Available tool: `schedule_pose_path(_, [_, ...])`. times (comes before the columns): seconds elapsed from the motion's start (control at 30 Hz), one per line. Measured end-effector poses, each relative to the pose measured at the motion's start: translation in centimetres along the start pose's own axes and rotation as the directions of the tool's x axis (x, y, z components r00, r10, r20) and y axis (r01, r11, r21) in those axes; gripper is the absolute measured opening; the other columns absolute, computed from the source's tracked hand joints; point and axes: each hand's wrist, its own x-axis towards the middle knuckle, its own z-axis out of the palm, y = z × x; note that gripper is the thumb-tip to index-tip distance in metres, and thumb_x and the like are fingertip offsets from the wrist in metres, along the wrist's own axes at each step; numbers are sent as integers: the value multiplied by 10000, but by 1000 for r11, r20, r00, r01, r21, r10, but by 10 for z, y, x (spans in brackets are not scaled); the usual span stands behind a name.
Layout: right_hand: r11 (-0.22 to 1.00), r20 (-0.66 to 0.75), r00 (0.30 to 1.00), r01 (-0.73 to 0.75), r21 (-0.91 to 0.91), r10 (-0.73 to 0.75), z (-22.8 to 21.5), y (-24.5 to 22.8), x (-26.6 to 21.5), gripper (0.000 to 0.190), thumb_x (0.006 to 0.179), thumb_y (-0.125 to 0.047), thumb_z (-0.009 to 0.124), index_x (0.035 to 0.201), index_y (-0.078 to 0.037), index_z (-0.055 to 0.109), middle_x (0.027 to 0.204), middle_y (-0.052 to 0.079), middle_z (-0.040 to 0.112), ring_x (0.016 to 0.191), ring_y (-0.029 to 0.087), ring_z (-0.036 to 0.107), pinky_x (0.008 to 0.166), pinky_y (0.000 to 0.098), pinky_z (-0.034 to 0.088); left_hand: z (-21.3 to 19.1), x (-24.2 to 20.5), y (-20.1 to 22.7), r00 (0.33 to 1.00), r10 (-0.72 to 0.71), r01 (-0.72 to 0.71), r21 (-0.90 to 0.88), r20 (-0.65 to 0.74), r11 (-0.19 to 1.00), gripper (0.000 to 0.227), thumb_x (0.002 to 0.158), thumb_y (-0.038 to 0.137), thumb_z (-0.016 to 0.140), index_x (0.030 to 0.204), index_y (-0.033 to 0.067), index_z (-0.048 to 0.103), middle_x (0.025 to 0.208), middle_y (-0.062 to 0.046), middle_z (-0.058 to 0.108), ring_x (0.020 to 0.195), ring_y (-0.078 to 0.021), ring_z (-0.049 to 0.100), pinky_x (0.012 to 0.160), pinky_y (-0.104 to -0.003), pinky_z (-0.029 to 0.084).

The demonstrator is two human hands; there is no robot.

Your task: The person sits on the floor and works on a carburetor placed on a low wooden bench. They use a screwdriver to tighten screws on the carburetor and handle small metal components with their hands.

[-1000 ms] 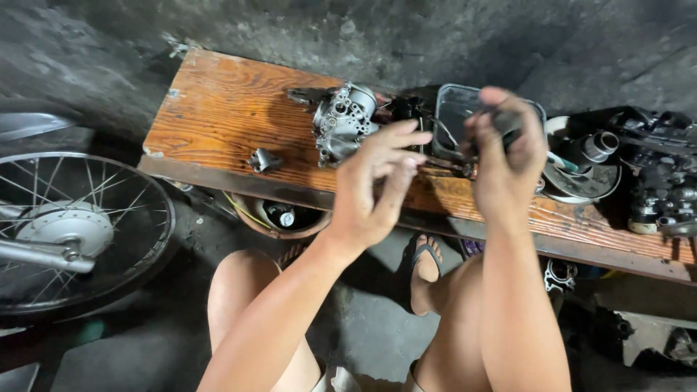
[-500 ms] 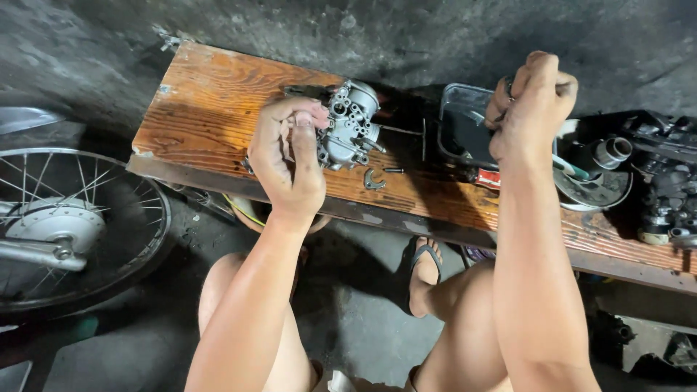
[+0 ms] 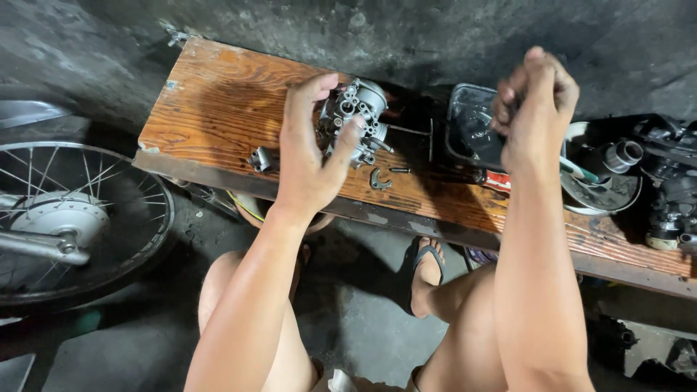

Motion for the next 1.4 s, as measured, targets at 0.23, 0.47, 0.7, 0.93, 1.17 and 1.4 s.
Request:
schedule_pose_path(0.23, [981, 342, 921, 192, 21, -187, 4, -20, -46, 146, 1099, 17, 414, 1205, -77, 380, 1289, 258, 636, 913, 261, 666, 747, 309, 585, 6, -15, -17, 990, -61, 38, 172, 128, 984, 908, 845, 286, 874, 1518, 50, 312, 1497, -256, 442, 1356, -423, 523, 1150, -484, 460])
schedule_pose_path(0.47, [946, 422, 895, 251, -207, -145, 18, -15, -79, 90, 1069, -46, 595, 1150, -8, 580, 986, 64, 665, 860, 108, 614, 817, 216, 509, 1, -15, -16, 986, -56, 31, 155, 158, 987, 900, 683, 102, 869, 1448, 99, 394, 1381, -201, 500, 1236, -376, 581, 1075, -438, 502])
schedule_pose_path(0.7, [926, 413, 885, 319, -202, -215, 37, 5, -98, 210, 985, -36, 705, 1185, 11, 665, 971, 131, 684, 930, 176, 597, 886, 361, 514, 11, -30, -29, 1000, -31, 31, 94, -2, 995, 870, 642, 135, 856, 1438, 164, 505, 1369, -141, 446, 1321, -400, 542, 1134, -525, 446])
schedule_pose_path(0.93, [916, 394, 877, 364, -170, -275, 44, 14, -107, 111, 959, -8, 745, 1069, 5, 748, 1055, 177, 737, 1050, 239, 697, 937, 364, 537, 31, -44, -35, 993, 104, -91, 217, -48, 972, 877, 587, 24, 778, 1421, 169, 548, 1401, -82, 456, 1323, -324, 520, 1139, -443, 417])
schedule_pose_path(1.17, [921, 293, 918, 334, -202, -269, 49, 12, -105, 123, 954, -7, 756, 1076, -10, 741, 896, 99, 718, 911, 103, 631, 817, 312, 529, 41, -47, -37, 982, 177, -155, 260, -62, 953, 865, 622, 73, 929, 1401, 172, 567, 1399, -64, 443, 1331, -325, 468, 1149, -488, 424])
schedule_pose_path(1.4, [888, 279, 903, 394, -236, -326, 61, 9, -107, 100, 953, -12, 760, 1053, -6, 753, 896, 111, 735, 944, 109, 644, 785, 341, 547, 43, -48, -31, 980, 169, -140, 242, -101, 960, 870, 644, 65, 958, 1409, 175, 558, 1392, -60, 436, 1327, -315, 455, 1168, -492, 411])
